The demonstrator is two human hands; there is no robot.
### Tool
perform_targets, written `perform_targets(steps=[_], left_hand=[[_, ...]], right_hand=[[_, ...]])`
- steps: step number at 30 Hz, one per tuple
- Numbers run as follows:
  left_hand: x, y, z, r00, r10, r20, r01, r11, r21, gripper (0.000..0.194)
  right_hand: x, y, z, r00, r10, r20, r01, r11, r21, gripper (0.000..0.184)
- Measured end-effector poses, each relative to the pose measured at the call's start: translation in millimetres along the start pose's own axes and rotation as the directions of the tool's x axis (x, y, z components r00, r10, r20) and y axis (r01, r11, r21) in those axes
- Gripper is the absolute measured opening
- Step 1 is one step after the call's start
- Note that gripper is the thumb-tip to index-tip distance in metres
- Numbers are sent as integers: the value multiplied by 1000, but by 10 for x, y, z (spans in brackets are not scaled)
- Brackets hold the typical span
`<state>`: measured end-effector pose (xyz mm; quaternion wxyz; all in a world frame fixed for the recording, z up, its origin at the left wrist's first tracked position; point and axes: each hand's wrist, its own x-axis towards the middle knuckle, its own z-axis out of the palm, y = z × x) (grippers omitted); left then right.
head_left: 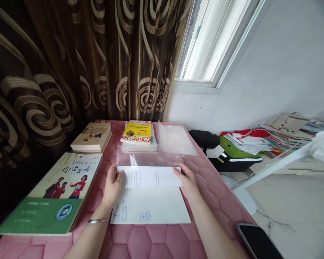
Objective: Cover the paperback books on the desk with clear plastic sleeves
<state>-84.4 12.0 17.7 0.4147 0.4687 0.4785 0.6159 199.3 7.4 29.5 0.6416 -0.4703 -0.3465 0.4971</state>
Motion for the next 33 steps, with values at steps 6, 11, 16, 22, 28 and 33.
perform_targets(steps=[6, 11, 16, 22, 28, 33], left_hand=[[8, -49, -1, 1000, 1, -18, -1, 1000, -3, 43], [11, -52, -4, 999, 15, -33, -15, 1000, 6, 39], [12, -49, -14, 999, 45, -28, -45, 999, 27, 38], [-9, -28, -6, 997, 69, -44, -66, 995, 68, 33], [-24, -11, -5, 996, 85, -38, -80, 992, 101, 27], [-16, -19, 0, 996, 83, -36, -80, 993, 88, 29]], right_hand=[[18, 43, -18, 999, -41, -6, 41, 998, -52, 43], [25, 61, -32, 993, -117, 8, 117, 988, -100, 45], [25, -1, -64, 988, -143, 58, 151, 976, -155, 52], [58, 19, -89, 986, -158, 49, 164, 971, -172, 49], [61, 66, -71, 987, -158, 26, 161, 976, -145, 48], [33, 62, -59, 982, -187, 29, 189, 969, -161, 45]])
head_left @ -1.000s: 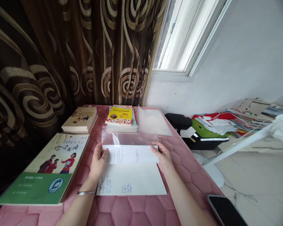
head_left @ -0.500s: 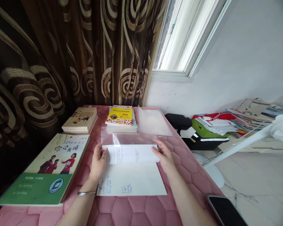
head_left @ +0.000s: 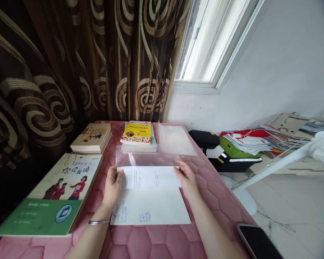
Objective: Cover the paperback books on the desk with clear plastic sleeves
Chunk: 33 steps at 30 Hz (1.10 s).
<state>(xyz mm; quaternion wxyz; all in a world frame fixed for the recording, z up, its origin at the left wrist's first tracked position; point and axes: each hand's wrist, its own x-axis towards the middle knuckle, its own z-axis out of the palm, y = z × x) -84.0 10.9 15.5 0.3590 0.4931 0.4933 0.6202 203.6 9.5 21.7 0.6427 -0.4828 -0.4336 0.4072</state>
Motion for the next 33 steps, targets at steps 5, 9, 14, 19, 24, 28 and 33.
perform_targets(steps=[5, 9, 14, 19, 24, 28, 33], left_hand=[[11, -31, 3, 1000, -2, 4, 3, 999, -35, 34], [19, -51, 1, 1000, 1, 9, 0, 999, -33, 34], [11, -1, 6, 1000, -14, -3, 14, 1000, -17, 36], [5, 41, 9, 1000, -10, 0, 10, 1000, -28, 34], [10, 16, 1, 1000, 27, 7, -26, 999, -25, 31], [12, 5, -7, 998, 52, 26, -52, 999, -1, 26], [11, 5, -11, 997, 58, 44, -57, 998, -12, 26]], right_hand=[[-2, 13, 8, 999, 29, -29, -29, 1000, -1, 40], [-5, -2, 11, 997, 51, -66, -51, 999, -7, 39], [-7, -24, 0, 997, 66, -48, -67, 998, -22, 42], [6, 15, -19, 982, 74, -171, -76, 997, -6, 40], [-10, -22, -18, 994, 92, -65, -97, 992, -78, 36], [2, -23, -5, 985, 166, -42, -167, 986, -7, 38], [46, 1, -6, 978, 195, -75, -186, 976, 114, 39]])
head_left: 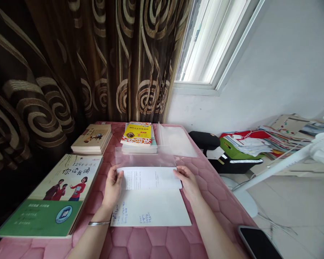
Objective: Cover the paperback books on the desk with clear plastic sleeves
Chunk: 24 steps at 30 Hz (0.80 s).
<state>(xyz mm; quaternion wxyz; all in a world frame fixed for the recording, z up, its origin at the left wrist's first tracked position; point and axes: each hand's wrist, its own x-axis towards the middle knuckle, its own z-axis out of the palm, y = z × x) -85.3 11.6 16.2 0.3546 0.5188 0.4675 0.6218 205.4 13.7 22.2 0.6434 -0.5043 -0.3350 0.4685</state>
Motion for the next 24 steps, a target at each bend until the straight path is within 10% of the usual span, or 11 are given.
perform_targets(steps=[8, 24], left_hand=[[0, -9, -5, 1000, -19, -12, 19, 1000, 18, 30], [-4, 17, 2, 999, -11, -34, 12, 999, 43, 28]], right_hand=[[-43, -80, -1, 993, 81, 87, -86, 995, 58, 43], [2, 4, -17, 991, -130, 28, 132, 989, -72, 45]])
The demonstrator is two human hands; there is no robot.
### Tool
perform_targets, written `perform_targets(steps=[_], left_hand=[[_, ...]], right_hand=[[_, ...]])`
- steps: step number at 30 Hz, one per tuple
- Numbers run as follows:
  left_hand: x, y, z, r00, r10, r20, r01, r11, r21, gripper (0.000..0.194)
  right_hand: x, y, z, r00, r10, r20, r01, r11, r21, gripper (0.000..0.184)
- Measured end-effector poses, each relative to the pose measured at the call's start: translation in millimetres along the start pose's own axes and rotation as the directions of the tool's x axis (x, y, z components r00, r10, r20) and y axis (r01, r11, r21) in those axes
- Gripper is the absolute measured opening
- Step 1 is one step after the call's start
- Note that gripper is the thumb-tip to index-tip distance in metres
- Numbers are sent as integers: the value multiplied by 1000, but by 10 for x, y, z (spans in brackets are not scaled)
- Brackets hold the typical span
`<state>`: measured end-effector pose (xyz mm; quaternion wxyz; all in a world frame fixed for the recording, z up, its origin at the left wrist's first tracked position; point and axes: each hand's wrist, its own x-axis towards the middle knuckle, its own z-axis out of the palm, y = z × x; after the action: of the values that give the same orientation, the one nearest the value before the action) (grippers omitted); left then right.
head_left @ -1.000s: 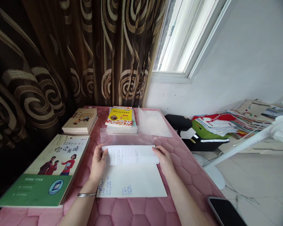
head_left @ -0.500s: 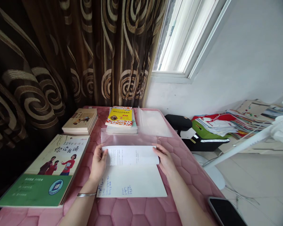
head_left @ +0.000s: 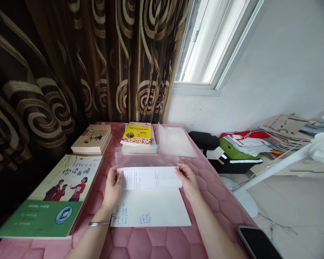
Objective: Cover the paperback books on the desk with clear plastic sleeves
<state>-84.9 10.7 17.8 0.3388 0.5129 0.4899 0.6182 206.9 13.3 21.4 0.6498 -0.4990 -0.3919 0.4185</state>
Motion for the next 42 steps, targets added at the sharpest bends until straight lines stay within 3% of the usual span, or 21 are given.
perform_targets(steps=[4, 10, 21, 28, 32, 42], left_hand=[[6, -17, -4, 1000, -19, 2, 19, 1000, -18, 28], [14, -51, -5, 1000, -21, -11, 21, 1000, -23, 29], [6, -26, -6, 998, -60, -27, 60, 998, -1, 33], [11, -22, 5, 997, -69, -30, 69, 998, -12, 31], [13, -33, 0, 999, -52, -16, 52, 999, 7, 30], [28, -36, 5, 995, -101, -16, 100, 993, -59, 38]], right_hand=[[0, -5, -18, 998, -35, -56, 33, 999, -38, 42], [-45, -14, -33, 997, -12, 81, 25, 987, -159, 42], [-105, -104, 75, 993, -116, 16, 114, 930, -350, 44], [-133, -157, 67, 996, -81, 34, 87, 953, -290, 43], [-126, -143, 55, 992, -120, 43, 128, 915, -382, 43], [-64, 62, 73, 983, -182, -39, 151, 902, -404, 47]])
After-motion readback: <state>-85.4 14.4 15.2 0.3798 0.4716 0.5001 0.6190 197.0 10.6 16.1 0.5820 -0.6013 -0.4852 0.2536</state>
